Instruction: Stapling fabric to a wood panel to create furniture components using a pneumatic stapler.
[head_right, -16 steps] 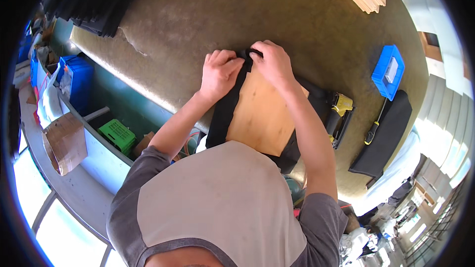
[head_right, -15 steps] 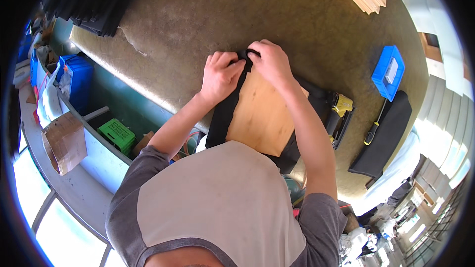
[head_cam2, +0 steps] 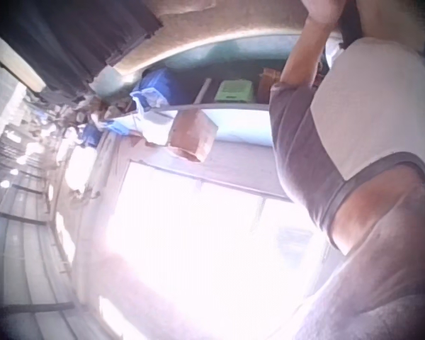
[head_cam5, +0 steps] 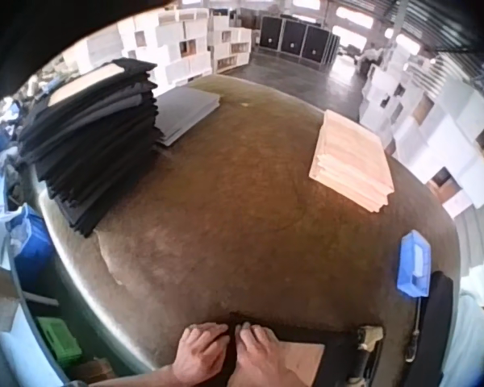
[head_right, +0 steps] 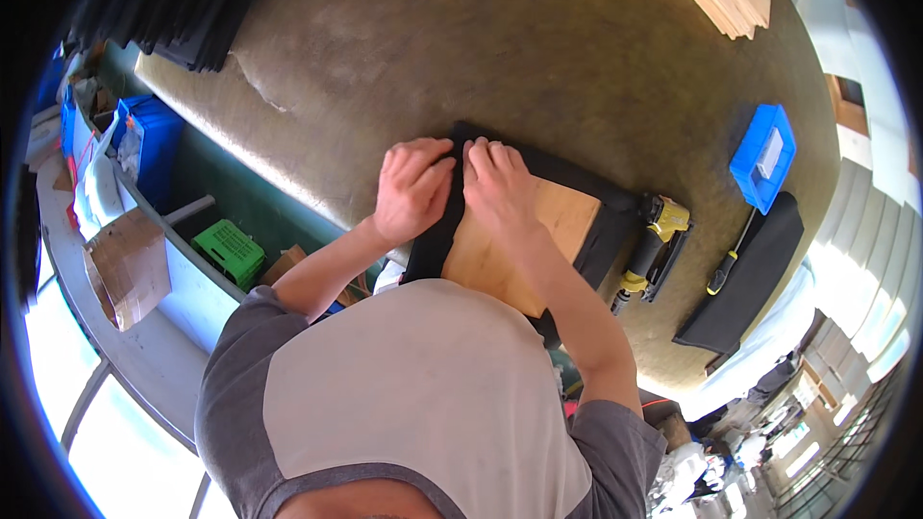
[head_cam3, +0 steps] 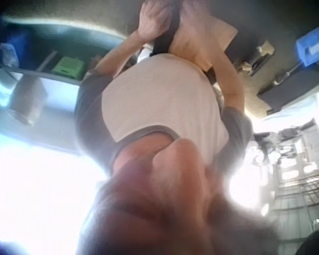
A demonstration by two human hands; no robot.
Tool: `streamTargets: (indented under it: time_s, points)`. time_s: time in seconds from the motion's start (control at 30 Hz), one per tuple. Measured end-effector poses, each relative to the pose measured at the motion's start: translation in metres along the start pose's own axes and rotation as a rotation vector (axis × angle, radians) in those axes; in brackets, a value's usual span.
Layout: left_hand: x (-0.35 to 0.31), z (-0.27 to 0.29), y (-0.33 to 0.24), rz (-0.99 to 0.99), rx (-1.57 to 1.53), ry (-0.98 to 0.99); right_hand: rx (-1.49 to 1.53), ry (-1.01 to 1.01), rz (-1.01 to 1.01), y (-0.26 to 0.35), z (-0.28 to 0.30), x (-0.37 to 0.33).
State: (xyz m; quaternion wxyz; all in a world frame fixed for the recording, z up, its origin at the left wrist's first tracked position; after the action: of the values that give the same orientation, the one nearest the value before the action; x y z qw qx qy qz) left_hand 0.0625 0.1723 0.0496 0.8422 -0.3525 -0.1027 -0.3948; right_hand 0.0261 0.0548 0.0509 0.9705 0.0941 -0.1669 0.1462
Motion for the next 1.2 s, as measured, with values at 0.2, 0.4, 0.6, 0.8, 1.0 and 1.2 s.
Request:
streamTargets:
  time_s: [0.2,0.4,0.6,0.8,1.0,1.2]
  points:
    - [0.018,-0.017,-0.007,-0.183,0.042,0.283,0.071,0.164,-0.148,0.011,0.01,-0.012]
    - [0.007,-0.013,-0.008,-0.26,0.227,0.227,0.021,-0.098,-0.756,-0.066,0.118,-0.113]
    - [0.009,-0.015,-0.013,-0.33,0.188,0.129,-0.006,0.062,-1.328,-0.137,0.118,-0.24]
    - [0.005,-0.016,-0.011,-0.301,0.21,0.099,0.548,-0.018,-1.51,-0.153,0.14,-0.218]
    - [-0.002,-0.013,-0.012,-0.292,0.204,0.077,1.29,0.218,-1.335,-0.061,0.117,-0.075]
    - [-0.005,-0.016,-0.012,-0.285,0.219,0.085,1.084,0.425,-1.277,-0.054,0.059,-0.053]
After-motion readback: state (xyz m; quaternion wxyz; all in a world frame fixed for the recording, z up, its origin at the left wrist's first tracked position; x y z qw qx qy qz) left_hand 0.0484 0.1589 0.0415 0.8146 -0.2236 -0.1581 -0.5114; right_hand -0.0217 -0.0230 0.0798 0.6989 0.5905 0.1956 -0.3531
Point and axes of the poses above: each hand's wrist, its own x-axis towards the middle knuckle, its own z-axis out of the back of the hand, y = z × x, the point moved 7 cm from there along x, towards the middle knuckle, and after that the axes turned 5 degrees about x, right-handed, at the moved point
